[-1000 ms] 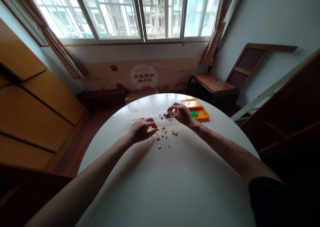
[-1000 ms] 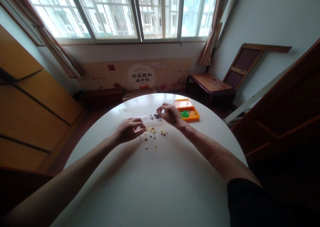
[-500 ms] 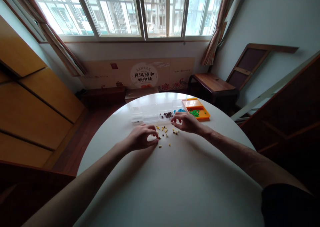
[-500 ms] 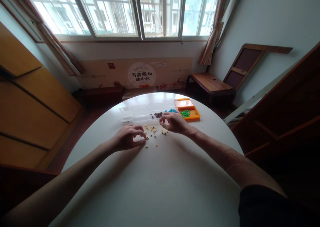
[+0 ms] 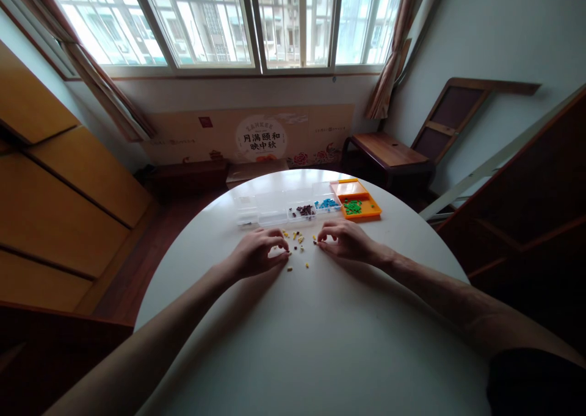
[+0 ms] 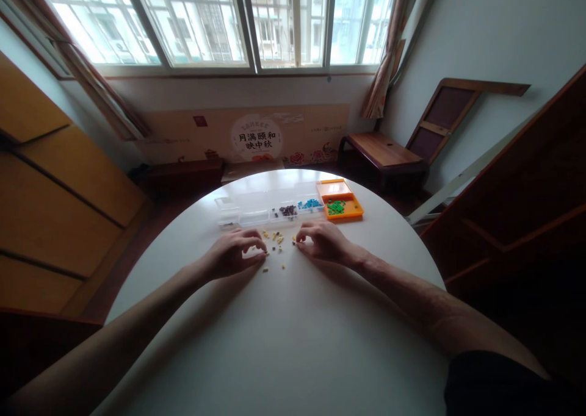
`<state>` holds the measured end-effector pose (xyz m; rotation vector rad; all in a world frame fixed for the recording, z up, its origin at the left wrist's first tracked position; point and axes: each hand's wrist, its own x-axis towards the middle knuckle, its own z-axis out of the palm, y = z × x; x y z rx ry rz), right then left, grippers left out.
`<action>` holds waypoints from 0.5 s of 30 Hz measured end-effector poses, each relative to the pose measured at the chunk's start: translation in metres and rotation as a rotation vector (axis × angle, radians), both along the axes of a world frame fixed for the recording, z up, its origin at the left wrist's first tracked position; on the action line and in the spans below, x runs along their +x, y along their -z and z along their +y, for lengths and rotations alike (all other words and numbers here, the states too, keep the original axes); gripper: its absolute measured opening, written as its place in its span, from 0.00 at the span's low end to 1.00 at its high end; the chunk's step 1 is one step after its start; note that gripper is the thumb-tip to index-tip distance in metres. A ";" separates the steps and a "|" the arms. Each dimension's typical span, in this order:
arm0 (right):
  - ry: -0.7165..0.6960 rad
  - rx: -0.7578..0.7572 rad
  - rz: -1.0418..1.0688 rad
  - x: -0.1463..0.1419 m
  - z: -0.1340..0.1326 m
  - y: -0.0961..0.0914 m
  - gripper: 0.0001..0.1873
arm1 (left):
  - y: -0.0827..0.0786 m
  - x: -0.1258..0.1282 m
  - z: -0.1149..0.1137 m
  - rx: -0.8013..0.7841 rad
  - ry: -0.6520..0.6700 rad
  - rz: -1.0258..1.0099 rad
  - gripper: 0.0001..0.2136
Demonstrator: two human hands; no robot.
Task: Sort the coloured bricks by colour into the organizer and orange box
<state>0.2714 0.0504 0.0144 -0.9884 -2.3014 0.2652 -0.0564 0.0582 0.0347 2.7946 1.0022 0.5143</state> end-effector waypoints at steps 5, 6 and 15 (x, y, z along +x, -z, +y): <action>-0.005 -0.010 0.004 0.002 -0.001 0.001 0.02 | 0.001 0.001 -0.002 0.017 -0.005 -0.016 0.06; -0.017 -0.019 0.010 0.003 -0.002 0.002 0.02 | 0.002 0.001 -0.001 0.024 -0.004 -0.021 0.07; -0.096 -0.034 0.097 0.007 0.012 0.001 0.04 | 0.002 -0.001 0.006 0.099 -0.015 -0.071 0.09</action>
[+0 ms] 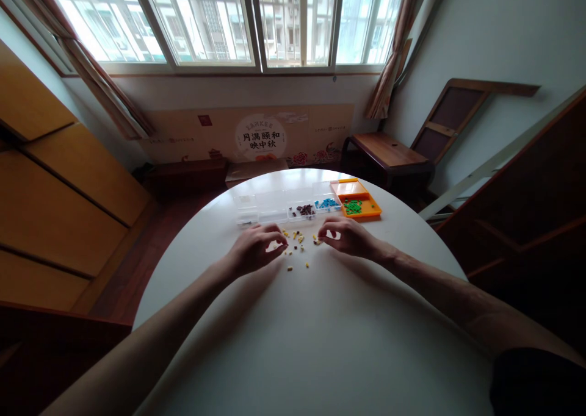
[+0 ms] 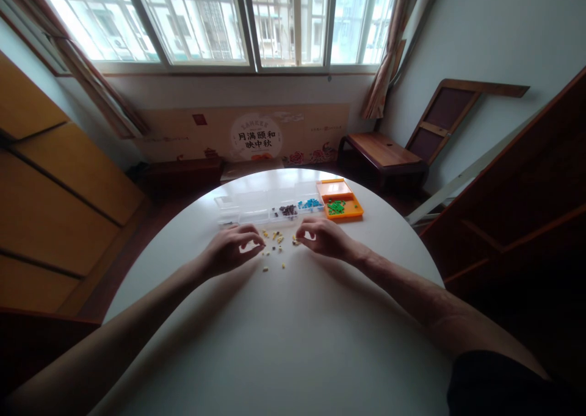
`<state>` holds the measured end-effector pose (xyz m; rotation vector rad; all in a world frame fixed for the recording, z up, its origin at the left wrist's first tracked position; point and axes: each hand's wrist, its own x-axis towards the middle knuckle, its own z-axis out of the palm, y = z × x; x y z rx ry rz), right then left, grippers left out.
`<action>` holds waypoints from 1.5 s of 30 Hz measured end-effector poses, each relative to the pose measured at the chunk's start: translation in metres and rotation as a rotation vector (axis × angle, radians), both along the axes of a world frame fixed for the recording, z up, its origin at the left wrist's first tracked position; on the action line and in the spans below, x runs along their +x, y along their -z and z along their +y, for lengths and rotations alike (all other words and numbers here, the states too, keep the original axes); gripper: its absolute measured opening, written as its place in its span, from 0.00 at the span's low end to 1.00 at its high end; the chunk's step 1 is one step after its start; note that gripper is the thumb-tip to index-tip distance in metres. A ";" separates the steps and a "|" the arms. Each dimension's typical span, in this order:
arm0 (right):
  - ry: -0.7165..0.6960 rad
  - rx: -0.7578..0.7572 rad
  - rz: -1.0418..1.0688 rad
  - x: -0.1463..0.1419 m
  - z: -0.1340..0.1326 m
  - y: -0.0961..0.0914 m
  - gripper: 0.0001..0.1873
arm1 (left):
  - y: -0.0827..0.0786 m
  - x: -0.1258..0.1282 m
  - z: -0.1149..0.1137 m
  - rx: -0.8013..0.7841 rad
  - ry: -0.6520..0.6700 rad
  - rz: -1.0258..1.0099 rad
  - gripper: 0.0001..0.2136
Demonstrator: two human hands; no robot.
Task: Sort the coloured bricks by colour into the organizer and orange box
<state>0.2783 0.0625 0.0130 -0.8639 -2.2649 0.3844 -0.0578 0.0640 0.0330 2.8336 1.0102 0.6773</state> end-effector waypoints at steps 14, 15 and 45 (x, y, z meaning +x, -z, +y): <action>0.309 -0.024 0.125 -0.044 0.093 0.001 0.06 | -0.009 0.050 0.081 0.043 -0.246 -0.139 0.08; 0.302 -0.023 0.126 -0.042 0.092 0.002 0.06 | -0.008 0.050 0.081 0.048 -0.246 -0.136 0.08; -0.036 0.054 -0.170 -0.007 0.014 0.004 0.03 | -0.004 0.022 0.014 -0.073 0.035 0.092 0.05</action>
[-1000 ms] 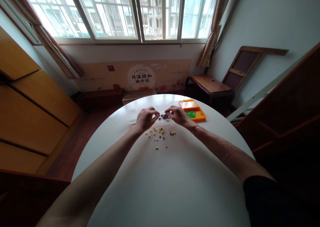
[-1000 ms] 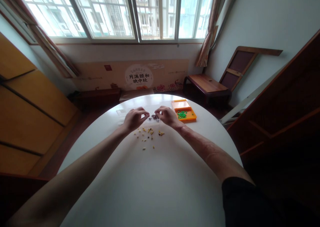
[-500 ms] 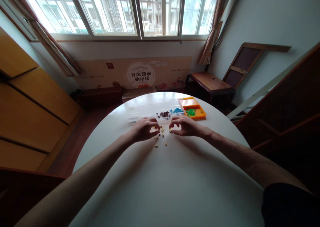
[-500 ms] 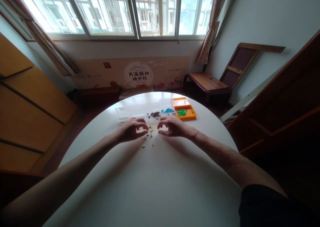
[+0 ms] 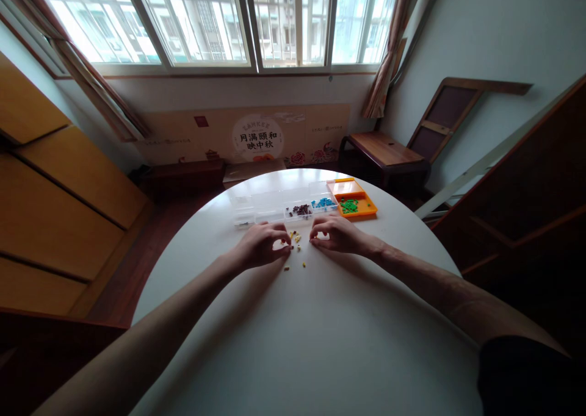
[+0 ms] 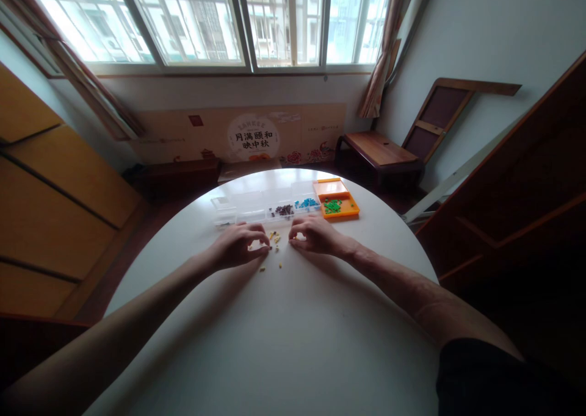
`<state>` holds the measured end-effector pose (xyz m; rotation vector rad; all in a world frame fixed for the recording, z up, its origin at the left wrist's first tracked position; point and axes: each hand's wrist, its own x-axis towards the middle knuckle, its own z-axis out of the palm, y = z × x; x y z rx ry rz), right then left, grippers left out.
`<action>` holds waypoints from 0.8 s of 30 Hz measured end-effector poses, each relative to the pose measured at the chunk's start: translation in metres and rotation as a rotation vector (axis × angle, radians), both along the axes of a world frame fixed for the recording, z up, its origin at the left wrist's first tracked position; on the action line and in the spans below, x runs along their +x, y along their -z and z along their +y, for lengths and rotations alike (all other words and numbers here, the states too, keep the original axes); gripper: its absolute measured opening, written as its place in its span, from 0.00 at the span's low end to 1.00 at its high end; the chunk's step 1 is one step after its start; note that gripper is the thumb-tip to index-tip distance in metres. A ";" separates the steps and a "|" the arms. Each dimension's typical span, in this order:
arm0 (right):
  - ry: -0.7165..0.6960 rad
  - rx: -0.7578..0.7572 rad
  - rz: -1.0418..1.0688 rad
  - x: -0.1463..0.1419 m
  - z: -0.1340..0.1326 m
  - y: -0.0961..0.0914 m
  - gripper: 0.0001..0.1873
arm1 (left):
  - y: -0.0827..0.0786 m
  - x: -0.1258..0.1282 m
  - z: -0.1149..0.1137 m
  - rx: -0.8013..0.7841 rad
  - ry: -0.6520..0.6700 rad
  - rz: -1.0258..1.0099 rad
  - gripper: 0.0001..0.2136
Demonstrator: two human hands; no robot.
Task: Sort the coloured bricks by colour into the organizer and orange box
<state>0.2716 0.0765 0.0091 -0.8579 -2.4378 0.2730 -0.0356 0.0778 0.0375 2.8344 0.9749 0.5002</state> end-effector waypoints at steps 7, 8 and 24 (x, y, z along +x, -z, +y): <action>0.126 0.054 0.116 -0.014 0.020 -0.016 0.03 | 0.002 0.004 -0.003 0.000 -0.014 -0.017 0.06; 0.161 0.057 0.143 -0.017 0.026 -0.018 0.03 | 0.003 0.004 -0.003 0.001 -0.011 -0.019 0.06; 0.253 0.071 0.168 -0.028 0.046 -0.007 0.04 | -0.005 0.007 0.022 0.097 -0.227 -0.178 0.11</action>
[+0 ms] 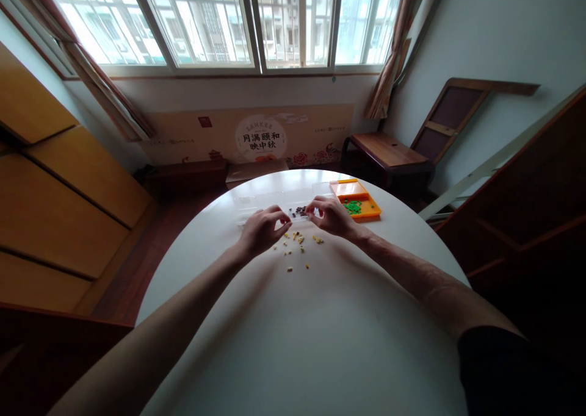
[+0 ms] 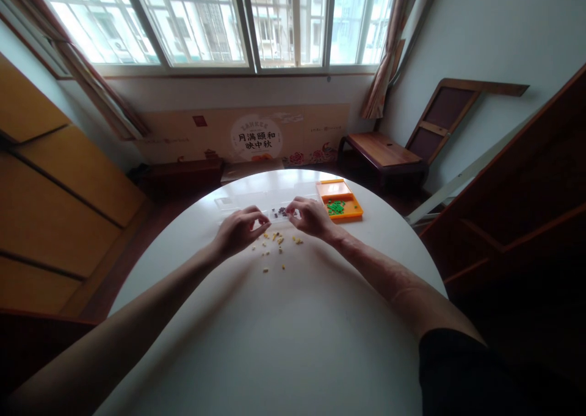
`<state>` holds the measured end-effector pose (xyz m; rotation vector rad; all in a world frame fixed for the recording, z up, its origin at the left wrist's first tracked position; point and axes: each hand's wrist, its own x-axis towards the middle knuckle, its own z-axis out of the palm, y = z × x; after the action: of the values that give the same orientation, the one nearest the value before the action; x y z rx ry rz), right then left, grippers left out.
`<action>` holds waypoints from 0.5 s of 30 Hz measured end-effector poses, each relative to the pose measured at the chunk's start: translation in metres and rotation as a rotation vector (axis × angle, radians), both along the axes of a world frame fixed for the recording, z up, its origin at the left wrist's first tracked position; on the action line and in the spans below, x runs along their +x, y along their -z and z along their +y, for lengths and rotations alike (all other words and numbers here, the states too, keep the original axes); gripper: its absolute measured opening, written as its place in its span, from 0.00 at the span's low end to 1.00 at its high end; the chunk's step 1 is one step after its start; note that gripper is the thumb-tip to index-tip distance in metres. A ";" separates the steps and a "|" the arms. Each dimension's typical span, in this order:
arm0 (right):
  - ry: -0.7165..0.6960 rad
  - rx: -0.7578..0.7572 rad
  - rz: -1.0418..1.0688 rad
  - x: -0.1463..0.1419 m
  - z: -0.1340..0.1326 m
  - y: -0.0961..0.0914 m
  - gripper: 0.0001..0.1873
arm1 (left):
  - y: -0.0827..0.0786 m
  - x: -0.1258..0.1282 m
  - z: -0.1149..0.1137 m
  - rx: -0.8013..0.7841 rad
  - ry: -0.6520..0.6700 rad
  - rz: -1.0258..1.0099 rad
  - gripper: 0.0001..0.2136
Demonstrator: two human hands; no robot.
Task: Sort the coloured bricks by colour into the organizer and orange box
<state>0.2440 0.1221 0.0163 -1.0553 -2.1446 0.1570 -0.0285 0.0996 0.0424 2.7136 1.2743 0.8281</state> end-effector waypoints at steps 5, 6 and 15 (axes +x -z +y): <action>-0.087 -0.011 -0.121 -0.005 -0.027 0.002 0.02 | -0.001 0.021 0.031 0.008 -0.075 -0.024 0.10; -0.074 -0.013 -0.134 -0.007 -0.031 0.003 0.02 | 0.000 0.025 0.035 0.020 -0.077 -0.018 0.10; -0.006 -0.085 -0.112 -0.025 -0.037 0.012 0.02 | 0.008 0.013 0.031 0.039 -0.007 0.051 0.10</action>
<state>0.2187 0.0850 0.0040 -1.1305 -2.2593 0.1976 -0.0156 0.1305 0.0346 2.7793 1.2910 0.7977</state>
